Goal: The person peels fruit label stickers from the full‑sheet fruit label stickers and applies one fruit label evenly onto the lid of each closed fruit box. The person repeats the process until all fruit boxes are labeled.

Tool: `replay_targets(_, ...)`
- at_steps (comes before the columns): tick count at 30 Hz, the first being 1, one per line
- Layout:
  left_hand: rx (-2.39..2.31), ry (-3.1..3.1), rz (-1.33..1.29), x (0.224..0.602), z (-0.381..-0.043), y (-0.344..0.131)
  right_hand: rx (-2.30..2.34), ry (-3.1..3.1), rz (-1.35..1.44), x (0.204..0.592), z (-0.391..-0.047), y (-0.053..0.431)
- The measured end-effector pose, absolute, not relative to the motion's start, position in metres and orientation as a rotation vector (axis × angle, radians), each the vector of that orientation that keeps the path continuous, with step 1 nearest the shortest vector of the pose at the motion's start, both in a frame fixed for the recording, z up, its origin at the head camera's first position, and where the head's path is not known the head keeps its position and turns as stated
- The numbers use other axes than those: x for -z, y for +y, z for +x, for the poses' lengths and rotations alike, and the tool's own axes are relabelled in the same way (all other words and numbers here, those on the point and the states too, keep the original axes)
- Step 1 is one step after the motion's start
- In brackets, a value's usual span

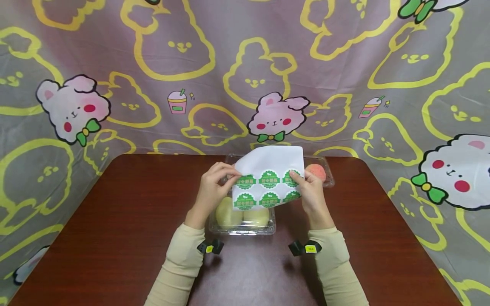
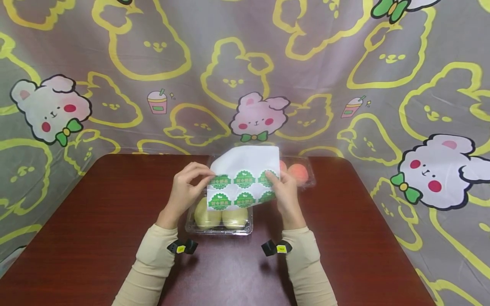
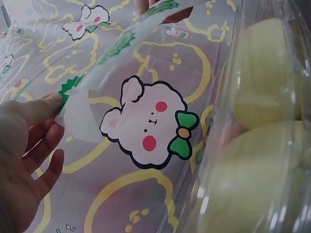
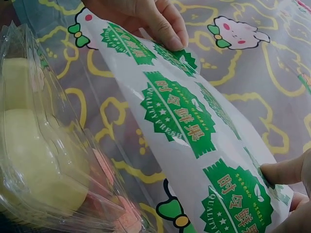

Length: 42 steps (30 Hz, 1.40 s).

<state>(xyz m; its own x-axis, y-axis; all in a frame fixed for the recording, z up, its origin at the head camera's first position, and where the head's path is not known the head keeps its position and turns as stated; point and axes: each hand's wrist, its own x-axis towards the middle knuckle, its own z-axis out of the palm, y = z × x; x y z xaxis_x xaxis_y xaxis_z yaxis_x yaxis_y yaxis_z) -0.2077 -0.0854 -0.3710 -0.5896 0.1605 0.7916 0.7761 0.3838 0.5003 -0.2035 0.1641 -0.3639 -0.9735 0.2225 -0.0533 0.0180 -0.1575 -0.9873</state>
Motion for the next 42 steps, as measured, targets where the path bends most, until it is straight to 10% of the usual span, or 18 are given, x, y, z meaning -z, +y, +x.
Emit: replay_targets(42, 1.241, -1.895, -0.875, 0.3699, -0.208, -0.0806, -2.198, -1.92, -0.339, 0.3653, -0.2075, 0.1684)
